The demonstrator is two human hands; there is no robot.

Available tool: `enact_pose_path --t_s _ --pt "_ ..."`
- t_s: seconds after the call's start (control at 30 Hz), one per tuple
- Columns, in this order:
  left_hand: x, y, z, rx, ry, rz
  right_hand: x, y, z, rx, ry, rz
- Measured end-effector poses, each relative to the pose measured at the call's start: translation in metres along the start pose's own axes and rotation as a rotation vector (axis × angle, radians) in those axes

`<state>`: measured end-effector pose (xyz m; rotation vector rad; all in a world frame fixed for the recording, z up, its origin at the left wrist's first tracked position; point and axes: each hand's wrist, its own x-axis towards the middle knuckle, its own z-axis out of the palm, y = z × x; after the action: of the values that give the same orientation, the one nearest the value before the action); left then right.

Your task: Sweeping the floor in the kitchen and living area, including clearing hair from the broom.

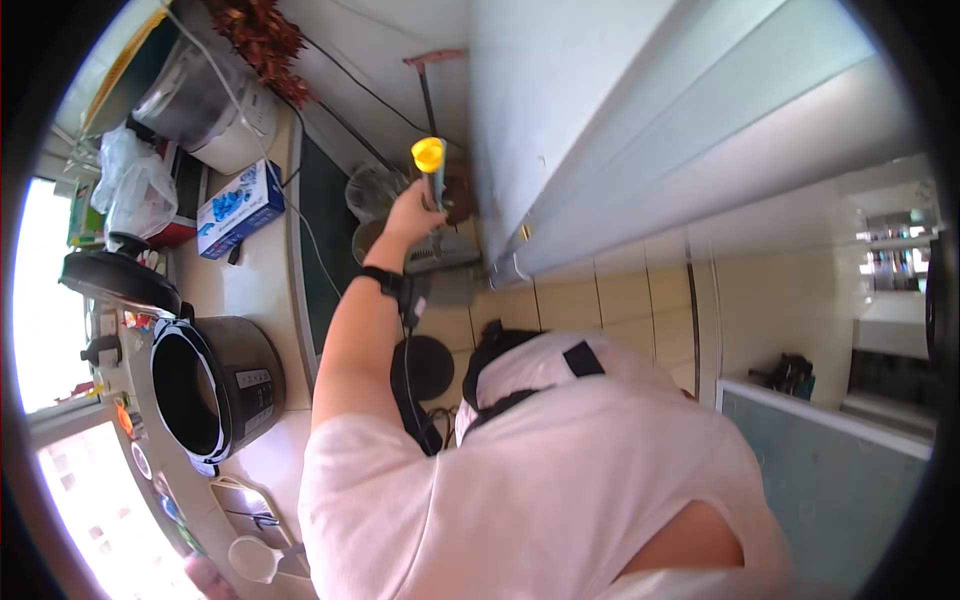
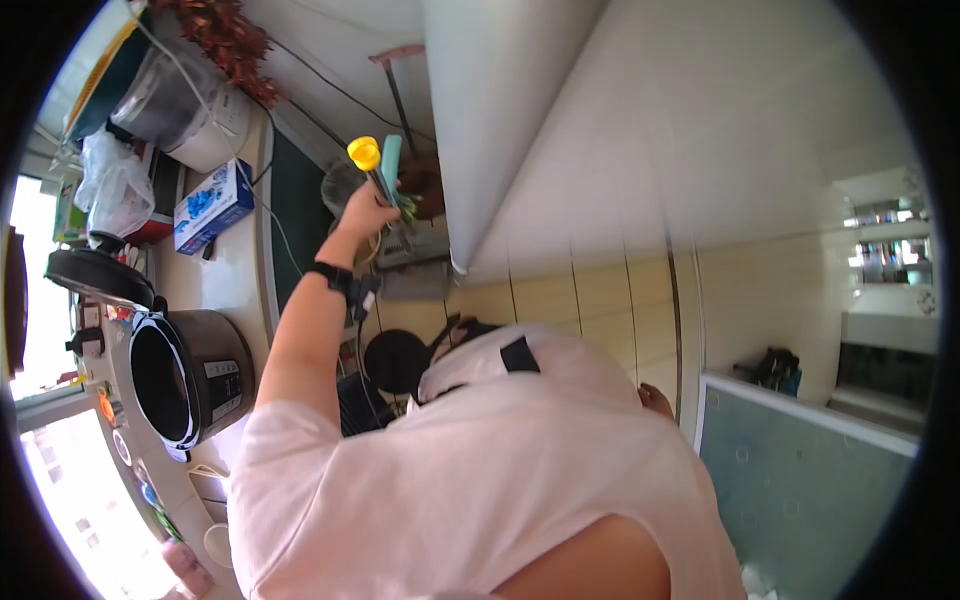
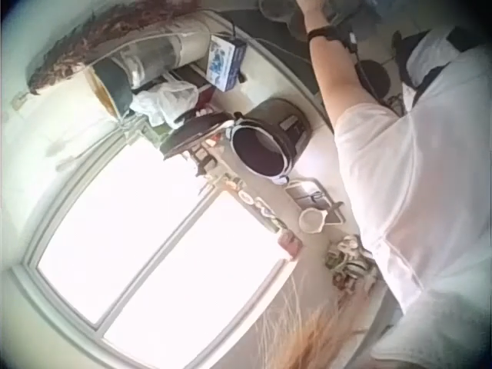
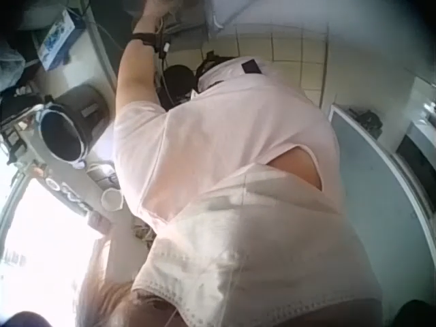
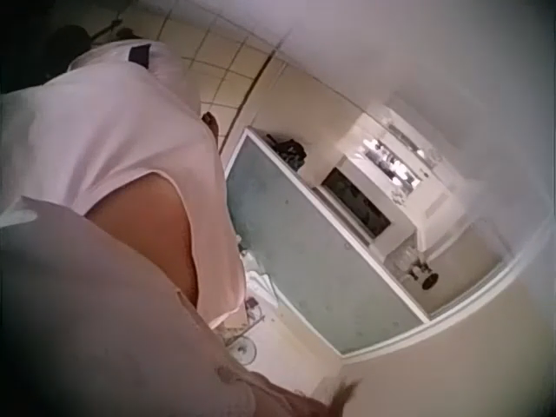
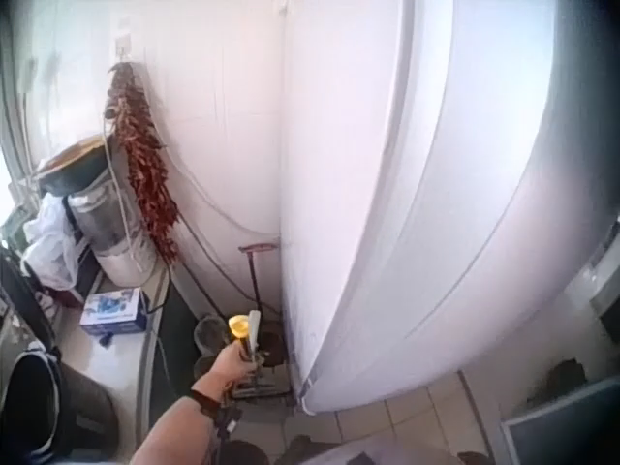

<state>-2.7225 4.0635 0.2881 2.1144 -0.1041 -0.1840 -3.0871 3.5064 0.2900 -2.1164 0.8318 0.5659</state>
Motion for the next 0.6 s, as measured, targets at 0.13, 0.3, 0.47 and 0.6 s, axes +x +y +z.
enact_pose_path --t_s 0.13,0.3,0.47,0.6 --pt "0.033 -0.066 0.015 -0.033 0.069 -0.030 -0.017 0.004 0.002 -0.002 -0.002 0.043" --pt "0.054 -0.041 0.008 -0.040 0.322 -0.134 -0.026 0.010 0.011 0.014 0.035 0.070" --pt "0.076 -0.072 0.023 -0.076 0.465 -0.223 -0.030 0.014 0.024 -0.005 0.059 0.074" --pt "0.095 -0.096 0.030 -0.080 0.321 -0.077 -0.033 0.022 0.015 -0.013 0.081 0.099"
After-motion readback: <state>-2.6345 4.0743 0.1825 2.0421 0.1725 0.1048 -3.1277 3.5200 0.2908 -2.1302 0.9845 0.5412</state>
